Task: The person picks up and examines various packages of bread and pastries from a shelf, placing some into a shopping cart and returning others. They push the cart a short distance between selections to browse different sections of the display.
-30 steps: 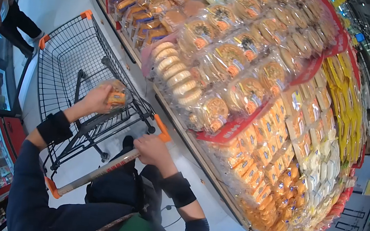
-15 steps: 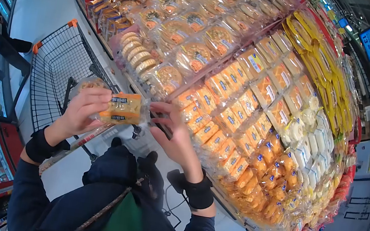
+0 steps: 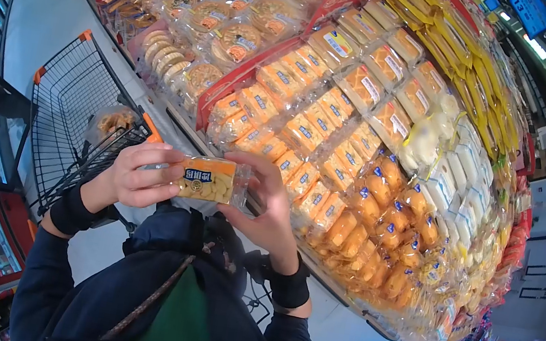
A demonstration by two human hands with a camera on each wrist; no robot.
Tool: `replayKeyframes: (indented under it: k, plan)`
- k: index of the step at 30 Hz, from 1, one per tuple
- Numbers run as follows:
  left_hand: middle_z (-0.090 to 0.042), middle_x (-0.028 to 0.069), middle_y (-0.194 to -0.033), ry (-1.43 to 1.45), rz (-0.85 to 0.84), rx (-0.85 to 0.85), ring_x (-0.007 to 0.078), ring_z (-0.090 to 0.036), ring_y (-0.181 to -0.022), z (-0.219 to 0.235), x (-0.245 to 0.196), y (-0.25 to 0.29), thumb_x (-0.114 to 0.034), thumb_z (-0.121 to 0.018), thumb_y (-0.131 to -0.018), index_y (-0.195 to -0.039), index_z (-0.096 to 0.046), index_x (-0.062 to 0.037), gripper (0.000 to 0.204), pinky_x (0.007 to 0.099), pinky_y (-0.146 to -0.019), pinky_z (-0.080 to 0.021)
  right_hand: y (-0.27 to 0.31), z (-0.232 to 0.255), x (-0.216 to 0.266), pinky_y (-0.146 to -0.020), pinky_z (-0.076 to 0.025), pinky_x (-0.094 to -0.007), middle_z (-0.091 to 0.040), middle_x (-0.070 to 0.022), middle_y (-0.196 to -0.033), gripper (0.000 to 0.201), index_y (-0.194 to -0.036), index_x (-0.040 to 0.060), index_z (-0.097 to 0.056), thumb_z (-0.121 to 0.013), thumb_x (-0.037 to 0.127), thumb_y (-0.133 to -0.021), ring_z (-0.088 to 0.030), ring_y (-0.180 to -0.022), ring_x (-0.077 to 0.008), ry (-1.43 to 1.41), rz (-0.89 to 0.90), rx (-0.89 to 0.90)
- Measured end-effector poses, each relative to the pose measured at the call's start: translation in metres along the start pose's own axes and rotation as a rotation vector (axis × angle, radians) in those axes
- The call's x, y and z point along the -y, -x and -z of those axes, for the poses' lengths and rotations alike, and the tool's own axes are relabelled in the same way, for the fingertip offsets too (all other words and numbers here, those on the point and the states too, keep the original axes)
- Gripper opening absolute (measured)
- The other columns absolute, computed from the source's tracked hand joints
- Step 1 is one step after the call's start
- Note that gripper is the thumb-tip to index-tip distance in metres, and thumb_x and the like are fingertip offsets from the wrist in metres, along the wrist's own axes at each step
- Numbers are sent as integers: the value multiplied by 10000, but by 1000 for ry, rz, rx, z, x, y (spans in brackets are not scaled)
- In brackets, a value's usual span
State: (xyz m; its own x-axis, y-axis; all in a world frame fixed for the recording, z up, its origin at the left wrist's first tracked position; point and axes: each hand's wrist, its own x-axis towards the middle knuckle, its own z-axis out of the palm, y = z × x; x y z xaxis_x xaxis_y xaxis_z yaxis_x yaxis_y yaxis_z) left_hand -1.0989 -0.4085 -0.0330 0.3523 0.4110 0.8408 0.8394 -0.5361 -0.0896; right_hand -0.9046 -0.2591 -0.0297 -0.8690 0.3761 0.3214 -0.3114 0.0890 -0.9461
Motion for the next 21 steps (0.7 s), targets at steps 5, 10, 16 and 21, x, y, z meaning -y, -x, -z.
replayKeyframes:
  k: [5,10,16,21]
  plan:
    - [-588,77,-1085,238,117,-23,268,-593,-998,-26,-14,-12,-134,-736,-710,-1074,-574,-78,403,351,-759,-525,11,13,0,-877,-467,-311,-539,-84,-1143,567,-1303,39,-403,-663,179,-819,-538,-1088,-201,-452,-169,-152]
    - [-598,82,-1113,411,317,13,274,-592,-1014,-48,-19,-39,-173,-791,-659,-1094,-566,-74,499,357,-805,-491,12,28,-10,-816,-485,-295,-569,-117,-1061,540,-1288,15,-420,-425,436,-950,-581,-941,-191,-913,-335,-156]
    - [-593,104,-1138,373,419,153,309,-568,-1051,-54,-13,-72,-145,-778,-649,-1120,-569,-51,524,400,-871,-459,33,37,-13,-873,-480,-315,-545,-127,-1149,458,-1279,26,-435,-601,144,-868,-573,-1023,-227,153,-59,-26]
    - [-596,109,-1115,483,236,221,306,-576,-1036,-66,-11,-76,-191,-766,-631,-1129,-567,-33,559,429,-880,-458,36,39,-15,-926,-460,-324,-542,-114,-1177,552,-1289,27,-424,-664,12,-792,-547,-1105,-208,448,7,104]
